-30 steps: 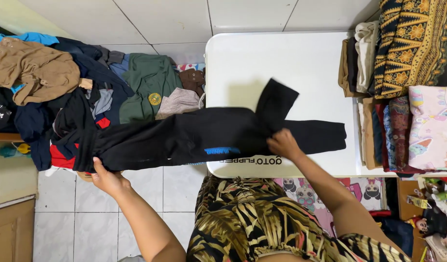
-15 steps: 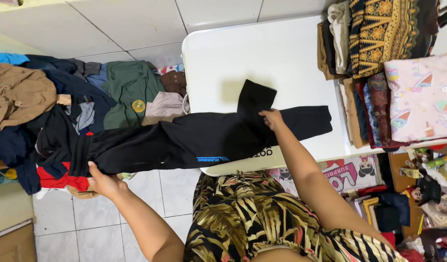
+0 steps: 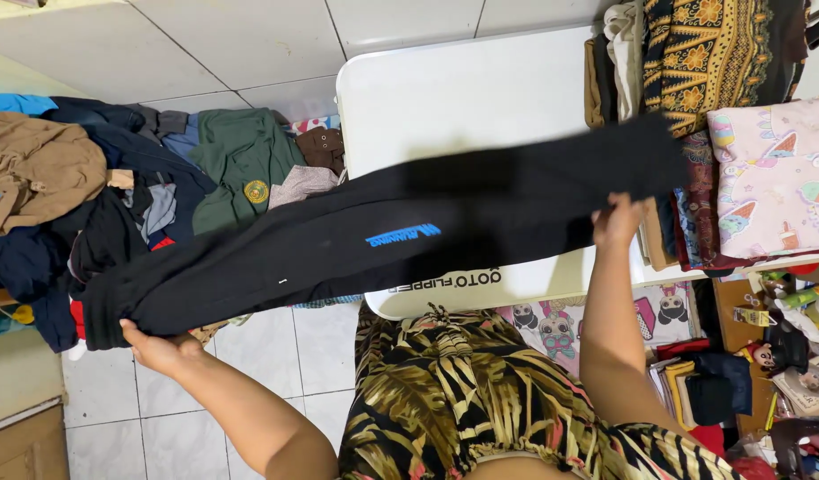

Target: The person folds several items of clothing on a white folding board, including a pink patterned cloth, black trousers, and a brown shirt. The folded items are stacked and then placed into a wooden wardrobe.

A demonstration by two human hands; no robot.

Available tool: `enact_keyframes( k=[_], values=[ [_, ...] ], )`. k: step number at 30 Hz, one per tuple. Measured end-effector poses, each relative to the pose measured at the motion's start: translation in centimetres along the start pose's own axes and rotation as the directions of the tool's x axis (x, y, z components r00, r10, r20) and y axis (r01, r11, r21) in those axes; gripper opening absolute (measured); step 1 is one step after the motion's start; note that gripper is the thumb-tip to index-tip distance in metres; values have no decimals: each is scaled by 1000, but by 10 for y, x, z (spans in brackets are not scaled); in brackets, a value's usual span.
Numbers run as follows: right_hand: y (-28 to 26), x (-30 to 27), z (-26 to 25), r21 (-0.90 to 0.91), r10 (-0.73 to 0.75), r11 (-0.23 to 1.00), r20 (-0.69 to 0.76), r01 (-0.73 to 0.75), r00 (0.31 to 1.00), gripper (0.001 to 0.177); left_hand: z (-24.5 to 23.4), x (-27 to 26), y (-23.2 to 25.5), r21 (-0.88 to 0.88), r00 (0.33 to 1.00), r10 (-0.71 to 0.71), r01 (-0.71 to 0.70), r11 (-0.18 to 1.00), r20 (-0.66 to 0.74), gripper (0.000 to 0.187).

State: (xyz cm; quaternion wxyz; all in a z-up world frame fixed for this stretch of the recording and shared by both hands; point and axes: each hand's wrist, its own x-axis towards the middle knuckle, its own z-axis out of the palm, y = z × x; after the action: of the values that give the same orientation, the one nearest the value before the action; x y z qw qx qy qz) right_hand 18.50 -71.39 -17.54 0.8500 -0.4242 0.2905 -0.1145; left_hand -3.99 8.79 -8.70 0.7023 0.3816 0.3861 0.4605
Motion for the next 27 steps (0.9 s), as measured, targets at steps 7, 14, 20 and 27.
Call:
enact_keyframes(
  k=[7,14,20,27],
  values=[
    [62,-32,-51,-857,-347,323,-501,-400,793,47,17,2,-10,-3,989,27,-27,1000,144,51],
    [68,-10,-41,-652,10,670,-470,-355,882,39,34,4,0,-51,968,51,-40,998,247,51],
    [-10,53,21,-202,-66,974,168,100,984,29,61,47,42,-12,902,128,-135,991,412,48],
    [-157,105,86,-759,-546,36,530,650,649,33,101,131,117,322,857,103,-298,898,505,44]
  ],
)
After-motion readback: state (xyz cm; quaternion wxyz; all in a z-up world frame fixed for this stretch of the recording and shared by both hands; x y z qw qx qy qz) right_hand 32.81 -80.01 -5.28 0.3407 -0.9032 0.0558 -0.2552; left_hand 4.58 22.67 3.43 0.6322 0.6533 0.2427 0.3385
